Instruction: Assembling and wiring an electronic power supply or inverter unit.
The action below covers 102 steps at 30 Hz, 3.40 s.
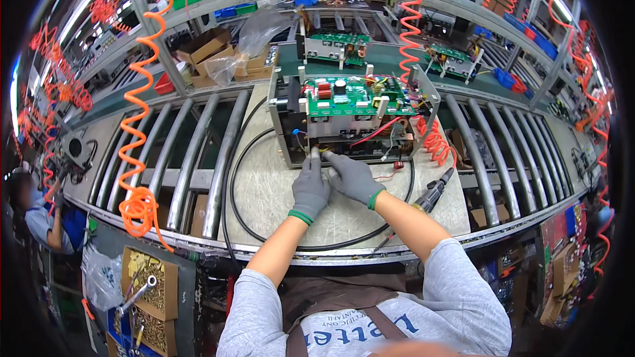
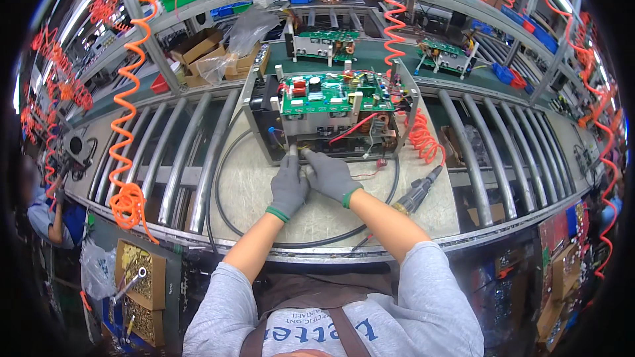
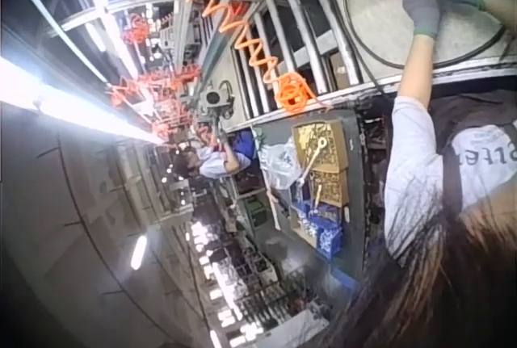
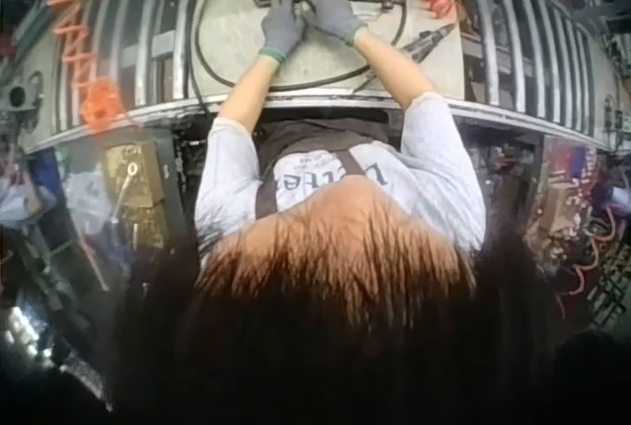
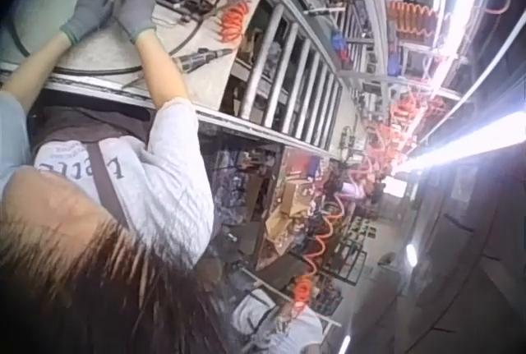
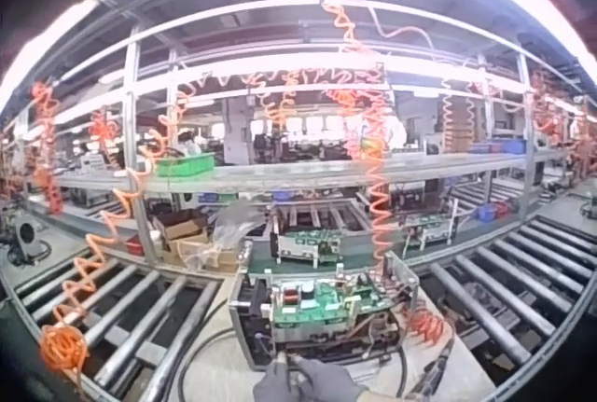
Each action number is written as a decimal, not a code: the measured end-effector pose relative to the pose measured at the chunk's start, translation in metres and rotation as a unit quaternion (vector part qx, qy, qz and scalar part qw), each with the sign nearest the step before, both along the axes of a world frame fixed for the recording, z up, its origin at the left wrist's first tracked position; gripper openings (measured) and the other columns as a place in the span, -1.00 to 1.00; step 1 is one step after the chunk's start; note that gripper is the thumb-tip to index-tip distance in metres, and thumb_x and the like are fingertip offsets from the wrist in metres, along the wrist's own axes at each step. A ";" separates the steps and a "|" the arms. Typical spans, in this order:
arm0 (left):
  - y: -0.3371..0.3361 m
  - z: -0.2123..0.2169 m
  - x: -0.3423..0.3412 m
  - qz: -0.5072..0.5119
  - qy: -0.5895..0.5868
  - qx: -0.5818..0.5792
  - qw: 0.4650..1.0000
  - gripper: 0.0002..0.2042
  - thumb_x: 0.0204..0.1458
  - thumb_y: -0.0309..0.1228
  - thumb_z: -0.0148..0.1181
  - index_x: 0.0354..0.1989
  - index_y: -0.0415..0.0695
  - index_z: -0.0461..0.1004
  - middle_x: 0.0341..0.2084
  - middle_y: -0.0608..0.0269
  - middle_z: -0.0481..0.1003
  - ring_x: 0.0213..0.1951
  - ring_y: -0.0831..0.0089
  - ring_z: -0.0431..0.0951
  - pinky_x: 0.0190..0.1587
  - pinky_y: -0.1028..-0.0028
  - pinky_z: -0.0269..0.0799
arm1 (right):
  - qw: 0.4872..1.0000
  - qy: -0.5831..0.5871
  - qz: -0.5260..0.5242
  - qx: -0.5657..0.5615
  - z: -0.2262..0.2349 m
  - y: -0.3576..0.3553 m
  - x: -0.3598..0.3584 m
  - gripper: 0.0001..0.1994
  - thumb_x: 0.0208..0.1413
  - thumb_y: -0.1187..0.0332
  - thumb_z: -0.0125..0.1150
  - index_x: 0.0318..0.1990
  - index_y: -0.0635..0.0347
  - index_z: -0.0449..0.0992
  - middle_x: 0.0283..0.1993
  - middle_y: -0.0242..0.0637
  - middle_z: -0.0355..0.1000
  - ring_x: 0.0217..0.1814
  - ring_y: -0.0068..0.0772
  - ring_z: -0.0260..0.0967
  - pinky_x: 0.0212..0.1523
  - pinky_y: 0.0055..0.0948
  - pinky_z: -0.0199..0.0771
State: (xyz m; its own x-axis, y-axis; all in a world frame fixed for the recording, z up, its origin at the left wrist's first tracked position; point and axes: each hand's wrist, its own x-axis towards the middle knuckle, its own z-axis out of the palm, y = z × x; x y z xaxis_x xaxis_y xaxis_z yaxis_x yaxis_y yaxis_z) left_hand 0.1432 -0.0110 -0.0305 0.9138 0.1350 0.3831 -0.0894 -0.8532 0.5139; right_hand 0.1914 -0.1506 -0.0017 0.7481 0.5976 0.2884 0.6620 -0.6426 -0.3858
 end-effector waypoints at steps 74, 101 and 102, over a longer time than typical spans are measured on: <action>-0.076 0.013 0.031 -0.122 0.090 -0.058 0.987 -0.71 -0.03 -0.10 0.10 -0.23 0.01 0.53 -0.50 0.23 0.57 -0.41 0.19 0.59 -0.33 0.25 0.48 | 0.954 -0.059 -0.180 0.231 -0.020 -0.108 -0.001 -0.78 -0.08 0.49 0.05 -0.21 0.24 0.38 -0.31 -0.02 0.37 -0.25 0.08 0.38 -0.21 -0.17 0.38; -0.084 -0.003 0.051 -0.186 0.063 0.062 0.979 -0.75 -0.04 -0.13 0.10 -0.29 0.03 0.55 -0.36 0.15 0.58 -0.28 0.11 0.58 -0.20 0.11 0.42 | 0.950 0.106 -0.215 0.199 -0.024 -0.115 0.016 -0.55 0.02 0.26 0.34 0.03 0.23 0.38 -0.28 -0.22 0.53 -0.25 -0.39 0.46 -0.22 -0.38 0.43; -0.089 0.006 0.046 -0.188 0.029 0.008 0.982 -0.75 -0.03 -0.17 0.09 -0.23 0.04 0.55 -0.17 0.14 0.55 -0.14 0.13 0.54 -0.08 0.10 0.39 | 0.951 0.110 -0.246 0.151 -0.034 -0.122 0.020 -0.59 0.04 0.26 0.32 0.01 0.23 0.41 -0.30 -0.21 0.53 -0.27 -0.39 0.46 -0.24 -0.37 0.44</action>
